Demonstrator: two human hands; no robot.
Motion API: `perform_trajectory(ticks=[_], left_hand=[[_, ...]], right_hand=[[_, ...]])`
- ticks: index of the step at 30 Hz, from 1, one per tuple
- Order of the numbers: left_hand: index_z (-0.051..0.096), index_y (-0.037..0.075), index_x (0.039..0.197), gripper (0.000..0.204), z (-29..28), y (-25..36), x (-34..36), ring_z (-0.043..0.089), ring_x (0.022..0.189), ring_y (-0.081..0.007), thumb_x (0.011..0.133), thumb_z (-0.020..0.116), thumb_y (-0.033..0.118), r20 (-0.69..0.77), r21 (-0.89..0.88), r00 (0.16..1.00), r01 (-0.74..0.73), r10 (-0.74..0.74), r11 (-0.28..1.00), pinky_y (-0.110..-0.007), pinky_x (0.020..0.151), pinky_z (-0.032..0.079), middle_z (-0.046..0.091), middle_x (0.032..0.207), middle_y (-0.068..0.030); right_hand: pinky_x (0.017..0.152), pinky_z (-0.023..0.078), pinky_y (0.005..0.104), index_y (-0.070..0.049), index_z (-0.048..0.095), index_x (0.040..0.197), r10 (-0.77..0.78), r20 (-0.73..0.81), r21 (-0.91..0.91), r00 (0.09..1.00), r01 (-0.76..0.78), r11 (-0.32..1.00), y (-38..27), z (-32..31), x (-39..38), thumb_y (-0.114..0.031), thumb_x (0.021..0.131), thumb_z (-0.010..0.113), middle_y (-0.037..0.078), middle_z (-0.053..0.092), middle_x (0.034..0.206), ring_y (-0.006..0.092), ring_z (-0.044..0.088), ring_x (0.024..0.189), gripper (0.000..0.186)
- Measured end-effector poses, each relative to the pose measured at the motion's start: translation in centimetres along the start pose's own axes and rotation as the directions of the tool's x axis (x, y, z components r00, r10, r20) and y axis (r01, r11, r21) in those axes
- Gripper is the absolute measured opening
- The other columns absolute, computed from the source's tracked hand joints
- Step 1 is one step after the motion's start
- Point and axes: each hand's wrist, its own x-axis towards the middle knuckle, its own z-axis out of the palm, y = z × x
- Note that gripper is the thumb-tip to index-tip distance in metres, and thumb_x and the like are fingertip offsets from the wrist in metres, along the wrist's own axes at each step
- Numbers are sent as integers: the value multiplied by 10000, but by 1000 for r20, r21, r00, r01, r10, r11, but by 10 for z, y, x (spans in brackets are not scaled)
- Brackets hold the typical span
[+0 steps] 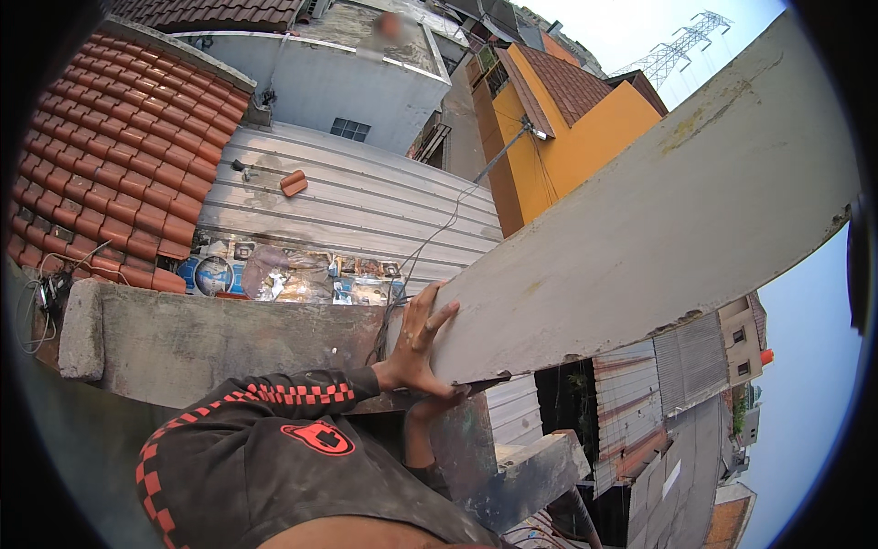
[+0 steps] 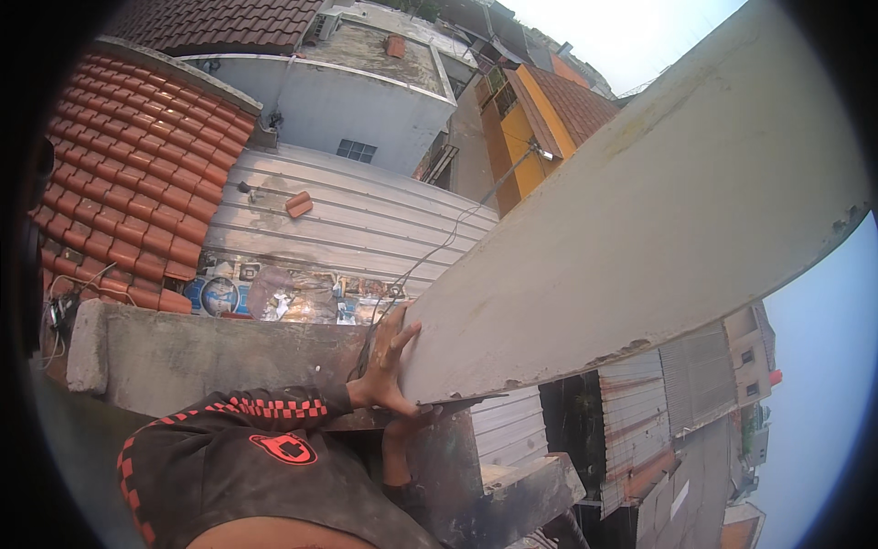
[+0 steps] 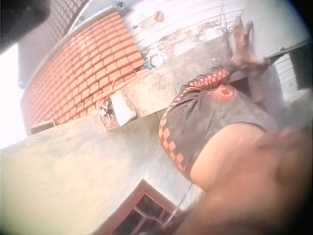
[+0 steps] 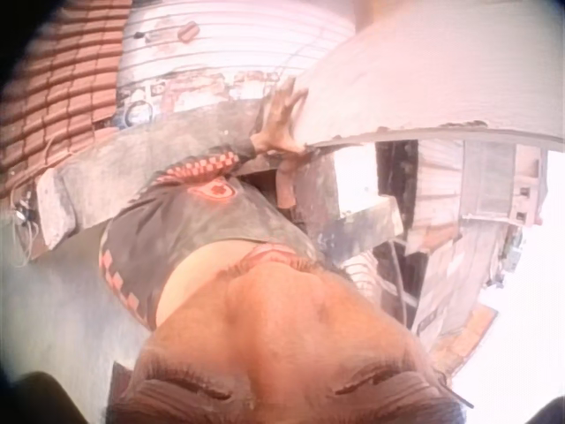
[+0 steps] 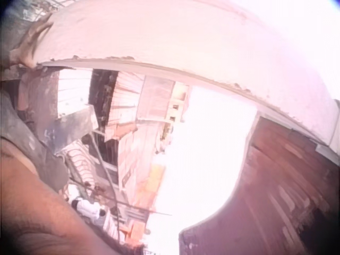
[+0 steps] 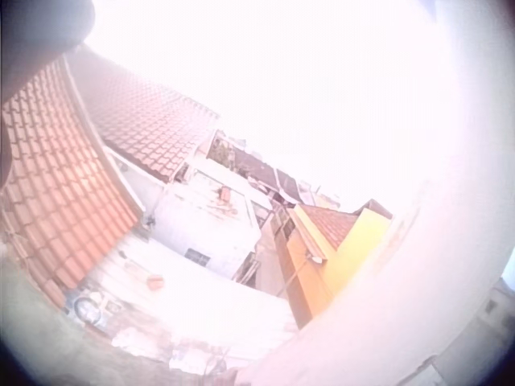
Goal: The person smooths a concrete pillar on a rooftop using a sanding block and a scraper. They repeatedly rub the pillar's surface with the sanding block and occasionally use the scraper to remove material.
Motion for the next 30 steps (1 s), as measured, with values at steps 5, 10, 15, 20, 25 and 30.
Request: perform_trajectory(ticks=[5,10,15,20,25,30], left_hand=[[316,191,1569,1283,1,-1,3,305,1413,-506,473,875,554,9,-25,1000,2,-2,1000,-603,1106,266,239,1566,-320],[325,187,1568,1258,0,0,1,315,1410,-505,491,868,547,-4,2,1000,2,-2,1000,-589,1116,267,255,1560,-318],[342,184,1562,1252,3,0,6,311,1419,-496,492,865,569,-31,-50,999,-26,24,998,-591,1115,264,266,1559,-304],[332,189,1566,1256,0,-1,6,307,1424,-496,493,880,547,-26,-38,999,-26,25,999,-599,1111,263,266,1561,-304],[320,201,1569,1272,-1,0,7,316,1409,-501,483,876,561,-13,-38,1000,-22,21,999,-604,1106,266,264,1555,-317],[319,200,1568,1282,4,-1,13,321,1404,-500,476,868,588,-43,-39,998,-45,43,998,-602,1106,267,269,1554,-314]], right_hand=[[1202,279,502,10,44,1593,-18,-26,-32,999,18,999,-4,-9,0,-443,1077,354,253,170,1598,375,254,1480,754],[1199,285,503,16,55,1591,12,-27,-27,1000,-13,1000,-8,-3,-2,-437,1080,353,259,184,1592,377,264,1474,745],[1196,291,503,21,65,1589,45,-30,-101,999,-47,994,4,-28,16,-432,1083,353,266,198,1585,379,275,1469,737],[1197,289,502,21,66,1590,-31,-40,-39,999,29,999,-10,-4,-3,-433,1085,346,263,190,1591,378,266,1474,734],[1199,286,501,20,66,1590,-19,-40,-73,999,16,997,-5,-17,27,-434,1087,338,261,181,1596,376,258,1479,731],[1200,284,499,20,67,1591,-35,-65,-66,997,30,997,-21,-8,-2,-436,1089,331,258,172,1602,375,249,1484,728]])
